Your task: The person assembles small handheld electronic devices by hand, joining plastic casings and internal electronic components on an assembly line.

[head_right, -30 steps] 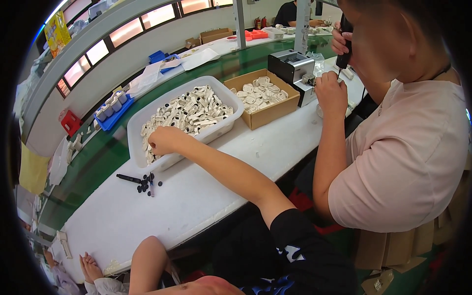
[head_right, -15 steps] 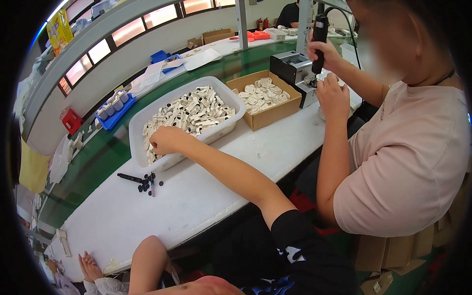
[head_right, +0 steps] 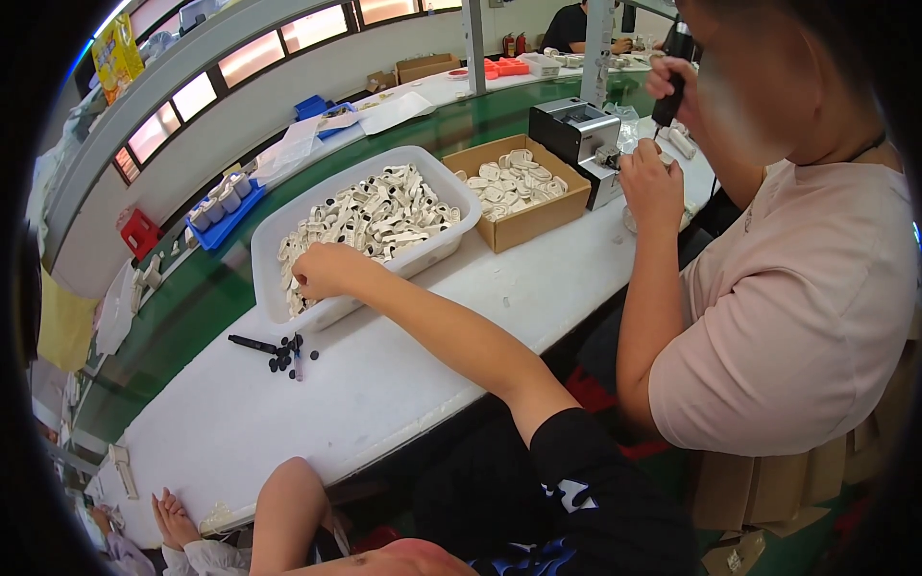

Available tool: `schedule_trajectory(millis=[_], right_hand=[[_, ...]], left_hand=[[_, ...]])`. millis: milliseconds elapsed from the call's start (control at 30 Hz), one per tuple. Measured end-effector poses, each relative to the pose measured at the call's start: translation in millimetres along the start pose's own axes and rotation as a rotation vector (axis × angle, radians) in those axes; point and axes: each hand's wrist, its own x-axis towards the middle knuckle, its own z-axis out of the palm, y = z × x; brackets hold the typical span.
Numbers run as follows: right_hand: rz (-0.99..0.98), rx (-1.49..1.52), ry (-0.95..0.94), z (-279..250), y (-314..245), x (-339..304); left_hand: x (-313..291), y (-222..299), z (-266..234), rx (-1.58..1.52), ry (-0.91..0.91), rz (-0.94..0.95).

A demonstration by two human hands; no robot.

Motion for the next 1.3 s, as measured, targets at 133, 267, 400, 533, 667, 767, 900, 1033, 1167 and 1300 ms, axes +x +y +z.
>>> schedule_trajectory(millis=[133, 267, 400, 533, 667, 767, 900, 1033, 1167, 1300], right_hand=[[-0.005, 0.004, 0.007, 3, 2, 1], [0.004, 0.018, 0.004, 2, 1, 1], [0.005, 0.011, 0.005, 2, 2, 0], [0.009, 0.014, 0.007, 2, 0, 0], [0.006, 0.007, -0.004, 2, 2, 1], [0.007, 0.007, -0.003, 2, 1, 1], [0.004, 0.012, -0.001, 3, 2, 2], [0.006, 0.015, -0.003, 1, 0, 0], [-0.001, 0.015, 0.002, 4, 4, 1], [-0.003, 0.011, 0.002, 1, 1, 1]], left_hand=[[-4, 7, -10, -0.083, -0.007, -0.014], [-8, 13, -22, -0.168, -0.015, -0.028], [-11, 17, -32, -0.158, -0.008, -0.048], [-11, 20, -31, 0.051, 0.040, -0.091], [-8, 21, -31, 0.261, 0.085, -0.138], [-6, 21, -29, 0.421, 0.121, -0.172], [-4, 22, -27, 0.634, 0.167, -0.214], [-3, 23, -25, 0.846, 0.214, -0.256], [-1, 23, -23, 1.057, 0.259, -0.293], [1, 23, -21, 1.269, 0.305, -0.336]])
